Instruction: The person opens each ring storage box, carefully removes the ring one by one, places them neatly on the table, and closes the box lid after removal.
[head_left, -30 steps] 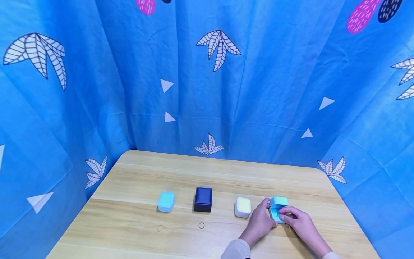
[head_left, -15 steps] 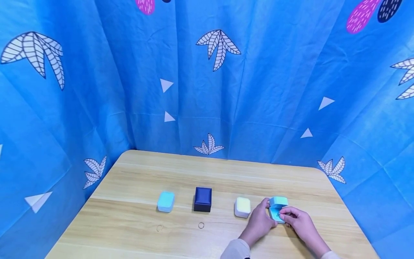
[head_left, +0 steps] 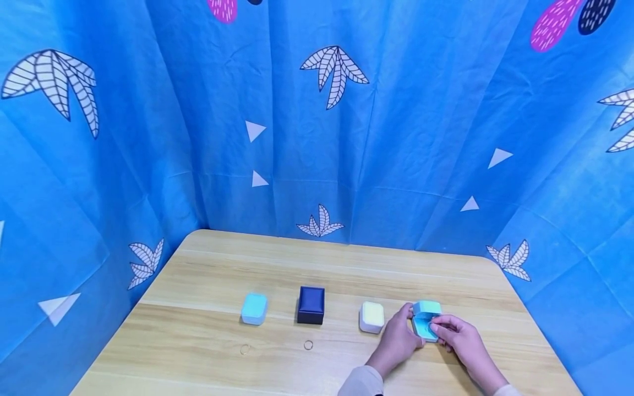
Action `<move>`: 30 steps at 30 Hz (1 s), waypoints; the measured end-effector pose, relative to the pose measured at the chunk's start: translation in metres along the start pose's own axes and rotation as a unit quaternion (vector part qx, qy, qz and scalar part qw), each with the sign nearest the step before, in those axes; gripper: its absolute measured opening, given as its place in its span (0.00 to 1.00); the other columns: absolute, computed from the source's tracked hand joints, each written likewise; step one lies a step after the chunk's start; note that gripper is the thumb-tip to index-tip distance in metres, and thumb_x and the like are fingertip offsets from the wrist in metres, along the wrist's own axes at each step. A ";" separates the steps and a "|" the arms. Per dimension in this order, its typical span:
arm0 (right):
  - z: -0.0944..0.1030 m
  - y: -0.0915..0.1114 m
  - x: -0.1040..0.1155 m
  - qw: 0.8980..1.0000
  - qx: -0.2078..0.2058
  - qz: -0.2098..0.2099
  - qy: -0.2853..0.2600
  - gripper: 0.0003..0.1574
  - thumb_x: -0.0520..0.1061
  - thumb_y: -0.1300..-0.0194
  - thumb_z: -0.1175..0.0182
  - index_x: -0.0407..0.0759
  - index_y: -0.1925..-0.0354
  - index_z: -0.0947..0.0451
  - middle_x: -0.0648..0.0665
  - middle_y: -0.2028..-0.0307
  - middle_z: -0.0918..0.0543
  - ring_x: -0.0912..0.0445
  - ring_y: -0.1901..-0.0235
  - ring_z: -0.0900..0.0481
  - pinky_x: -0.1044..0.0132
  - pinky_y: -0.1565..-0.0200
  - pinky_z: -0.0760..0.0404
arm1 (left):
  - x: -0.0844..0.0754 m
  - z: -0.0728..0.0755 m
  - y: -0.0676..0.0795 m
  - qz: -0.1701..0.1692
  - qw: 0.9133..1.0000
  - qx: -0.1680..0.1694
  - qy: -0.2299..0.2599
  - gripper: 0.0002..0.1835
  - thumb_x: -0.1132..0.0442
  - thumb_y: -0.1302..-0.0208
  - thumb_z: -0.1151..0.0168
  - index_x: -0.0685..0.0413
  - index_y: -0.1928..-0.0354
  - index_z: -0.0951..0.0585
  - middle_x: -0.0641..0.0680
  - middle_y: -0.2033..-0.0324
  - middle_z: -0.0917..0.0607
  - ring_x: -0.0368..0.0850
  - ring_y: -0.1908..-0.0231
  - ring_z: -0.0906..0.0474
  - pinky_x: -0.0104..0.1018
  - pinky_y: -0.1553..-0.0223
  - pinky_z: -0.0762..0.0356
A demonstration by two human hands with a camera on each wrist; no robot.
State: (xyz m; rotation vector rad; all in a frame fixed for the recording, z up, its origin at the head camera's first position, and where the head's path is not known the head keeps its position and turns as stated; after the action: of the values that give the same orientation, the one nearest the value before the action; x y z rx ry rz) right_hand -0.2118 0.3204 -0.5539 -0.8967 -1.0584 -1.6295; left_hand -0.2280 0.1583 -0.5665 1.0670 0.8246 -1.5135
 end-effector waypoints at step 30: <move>-0.001 0.044 -0.009 0.994 0.024 -0.020 0.105 0.15 0.45 0.39 0.36 0.36 0.57 0.19 0.46 0.69 0.17 0.57 0.73 0.24 0.67 0.70 0.25 | -0.002 0.000 0.000 0.019 1.000 0.004 0.001 0.45 0.73 0.63 0.25 0.41 0.38 0.29 0.43 0.51 0.20 0.31 0.77 0.29 0.27 0.68 0.27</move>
State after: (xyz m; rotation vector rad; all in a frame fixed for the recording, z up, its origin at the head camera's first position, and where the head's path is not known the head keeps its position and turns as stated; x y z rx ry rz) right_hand -0.1674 0.3155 -0.5525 -0.6610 -0.9698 -1.6829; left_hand -0.2278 0.1588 -0.5647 1.0846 0.7968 -1.4848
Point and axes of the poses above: each hand's wrist, its own y-axis away from the middle knuckle, its own z-axis out of the back of the hand, x = y × z, the point moved 2 cm from there along -y, towards the middle knuckle
